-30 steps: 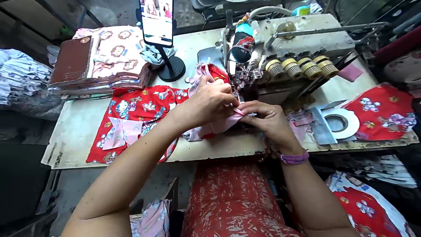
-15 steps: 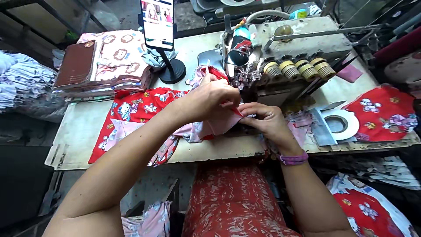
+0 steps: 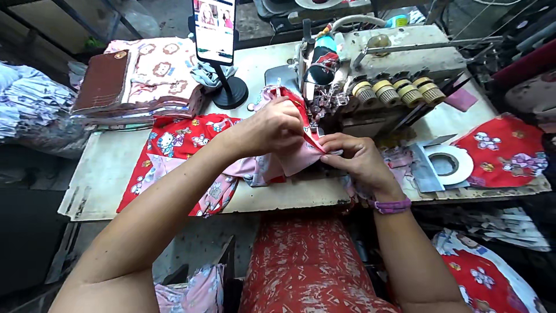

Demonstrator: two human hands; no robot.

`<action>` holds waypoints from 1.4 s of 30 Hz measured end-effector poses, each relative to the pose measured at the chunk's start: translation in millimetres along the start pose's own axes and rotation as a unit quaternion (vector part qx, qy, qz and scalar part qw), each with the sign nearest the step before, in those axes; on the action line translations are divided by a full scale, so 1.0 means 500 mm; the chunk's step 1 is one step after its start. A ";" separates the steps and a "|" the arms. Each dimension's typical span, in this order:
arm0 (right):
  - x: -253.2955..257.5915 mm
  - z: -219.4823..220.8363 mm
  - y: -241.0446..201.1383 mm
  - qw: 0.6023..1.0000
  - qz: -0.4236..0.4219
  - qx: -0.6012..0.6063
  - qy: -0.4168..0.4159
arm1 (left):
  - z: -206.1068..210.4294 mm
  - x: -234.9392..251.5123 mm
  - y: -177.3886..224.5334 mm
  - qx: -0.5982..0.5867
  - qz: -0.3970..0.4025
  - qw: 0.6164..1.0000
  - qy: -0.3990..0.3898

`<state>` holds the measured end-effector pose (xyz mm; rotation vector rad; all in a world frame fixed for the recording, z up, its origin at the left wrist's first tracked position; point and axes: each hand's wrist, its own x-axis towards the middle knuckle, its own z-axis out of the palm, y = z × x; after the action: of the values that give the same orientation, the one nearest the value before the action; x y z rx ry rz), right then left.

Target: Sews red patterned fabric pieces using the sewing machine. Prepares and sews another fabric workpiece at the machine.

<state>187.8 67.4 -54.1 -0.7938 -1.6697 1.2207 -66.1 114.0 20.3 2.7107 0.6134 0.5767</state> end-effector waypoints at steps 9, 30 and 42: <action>0.000 0.004 -0.002 1.000 -0.011 0.010 0.008 | -0.033 0.024 0.107 -0.029 -0.069 0.997 0.011; -0.100 0.031 0.030 0.983 -0.118 -0.125 0.067 | 0.087 -0.031 0.075 0.218 -0.131 0.958 0.132; -0.033 0.040 -0.004 0.978 -0.106 -0.136 0.120 | 0.041 0.007 -0.029 0.197 -0.272 0.940 0.056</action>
<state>176.0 44.7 -59.1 -0.8663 -1.6896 0.7274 -58.9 123.9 -1.8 2.6661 1.5895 0.4996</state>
